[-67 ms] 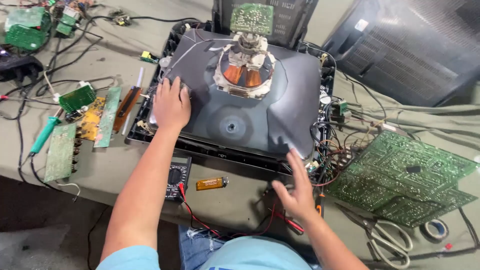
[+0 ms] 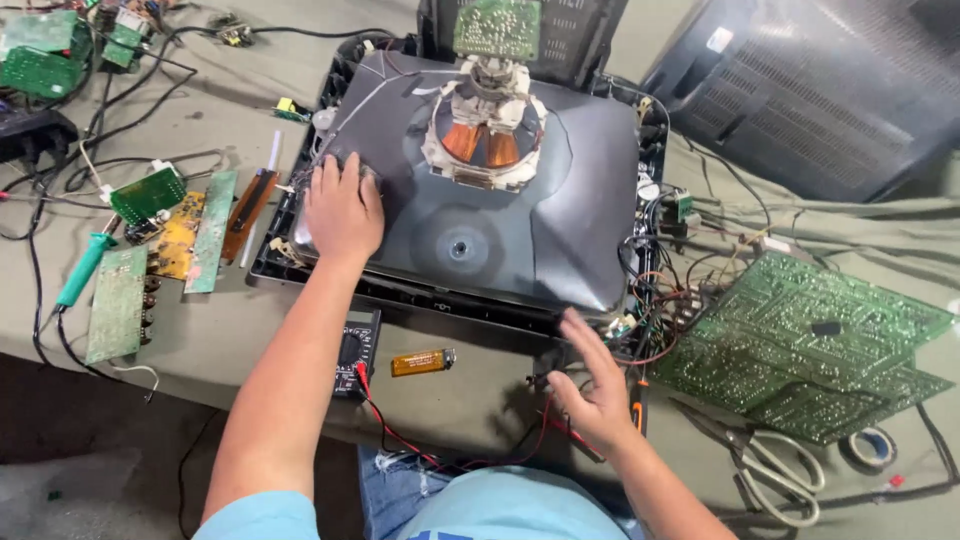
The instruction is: Cleaning the back of a CRT monitor tube by rubbing the surface with hands to remove dust or residue.
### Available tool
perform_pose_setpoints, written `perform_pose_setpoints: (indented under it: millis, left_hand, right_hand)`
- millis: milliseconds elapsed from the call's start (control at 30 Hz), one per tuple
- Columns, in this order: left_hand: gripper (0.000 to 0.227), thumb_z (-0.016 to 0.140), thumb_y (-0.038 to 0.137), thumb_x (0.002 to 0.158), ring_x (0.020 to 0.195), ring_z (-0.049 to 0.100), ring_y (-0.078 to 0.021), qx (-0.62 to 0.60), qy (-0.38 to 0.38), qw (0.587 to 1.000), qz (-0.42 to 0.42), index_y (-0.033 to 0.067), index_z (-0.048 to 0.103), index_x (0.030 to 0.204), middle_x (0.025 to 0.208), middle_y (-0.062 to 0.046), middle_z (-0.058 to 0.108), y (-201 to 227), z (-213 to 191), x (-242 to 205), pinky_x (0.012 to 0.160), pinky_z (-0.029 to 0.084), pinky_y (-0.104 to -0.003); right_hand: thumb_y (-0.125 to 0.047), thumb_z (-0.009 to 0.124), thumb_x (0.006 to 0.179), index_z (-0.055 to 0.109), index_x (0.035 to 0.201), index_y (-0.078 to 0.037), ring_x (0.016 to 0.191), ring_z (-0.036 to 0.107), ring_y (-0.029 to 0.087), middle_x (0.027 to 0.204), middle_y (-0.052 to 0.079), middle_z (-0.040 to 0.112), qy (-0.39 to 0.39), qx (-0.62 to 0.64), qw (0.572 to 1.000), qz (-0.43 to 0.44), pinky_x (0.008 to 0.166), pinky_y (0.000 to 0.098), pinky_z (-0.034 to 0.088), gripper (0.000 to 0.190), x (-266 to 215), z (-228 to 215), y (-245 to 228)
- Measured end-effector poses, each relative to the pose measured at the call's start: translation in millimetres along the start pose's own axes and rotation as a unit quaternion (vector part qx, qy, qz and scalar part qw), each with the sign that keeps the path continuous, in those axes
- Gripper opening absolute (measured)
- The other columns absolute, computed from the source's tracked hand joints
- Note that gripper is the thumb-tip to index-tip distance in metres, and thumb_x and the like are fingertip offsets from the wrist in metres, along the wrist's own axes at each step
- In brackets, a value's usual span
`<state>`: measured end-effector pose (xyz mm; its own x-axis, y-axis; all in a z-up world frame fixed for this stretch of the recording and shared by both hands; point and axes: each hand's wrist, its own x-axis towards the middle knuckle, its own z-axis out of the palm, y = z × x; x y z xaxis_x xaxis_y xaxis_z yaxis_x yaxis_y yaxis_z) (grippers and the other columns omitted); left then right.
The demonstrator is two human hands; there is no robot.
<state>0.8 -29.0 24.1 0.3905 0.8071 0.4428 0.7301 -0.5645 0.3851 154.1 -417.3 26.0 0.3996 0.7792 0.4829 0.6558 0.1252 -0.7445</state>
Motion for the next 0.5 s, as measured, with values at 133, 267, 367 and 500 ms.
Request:
perform_pose_setpoints:
  millis: [133,267,367,500]
  left_hand:
    - [0.055,0.054,0.031,0.099,0.144,0.037,-0.0509,-0.011,0.068,0.994,0.085,0.0104,0.052,0.149,0.157,-0.023,0.041,30,11,-32,0.112,0.031,-0.071]
    - [0.052,0.043,0.036,0.105,0.149,0.034,-0.0477,-0.007,0.063,0.990,0.127,0.0122,0.054,0.149,0.160,-0.024,0.041,62,22,-66,0.119,0.029,-0.066]
    - [0.052,0.055,0.037,0.097,0.147,0.042,-0.0415,-0.037,0.128,0.978,0.162,0.0195,0.062,0.146,0.158,-0.015,0.049,59,35,-72,0.116,0.034,-0.061]
    - [0.049,0.053,0.040,0.096,0.142,0.051,-0.0398,-0.030,0.174,0.963,0.204,0.0213,0.069,0.139,0.153,-0.012,0.055,54,37,-75,0.114,0.039,-0.056]
  right_hand:
    - [-0.011,0.063,0.092,0.069,0.122,-0.005,0.112,0.075,0.031,0.123,0.015,0.074,-0.038,0.045,0.994,-0.096,0.099,0.0418,0.059,0.031,1,-10,-30]
    - [-0.025,0.061,0.096,0.070,0.110,-0.009,0.091,0.079,0.024,0.108,0.012,0.079,-0.049,0.010,0.975,-0.216,0.095,0.0443,0.060,0.022,25,-27,-89]
    - [-0.031,0.057,0.101,0.067,0.112,-0.014,0.070,0.072,0.019,0.105,0.008,0.078,-0.090,0.000,0.931,-0.354,0.095,0.0417,0.057,0.022,39,-48,-140]
    - [-0.012,0.043,0.112,0.067,0.099,-0.005,0.084,0.070,0.026,0.103,0.010,0.073,-0.199,0.054,0.868,-0.452,0.086,0.0389,0.068,0.028,6,-65,-149]
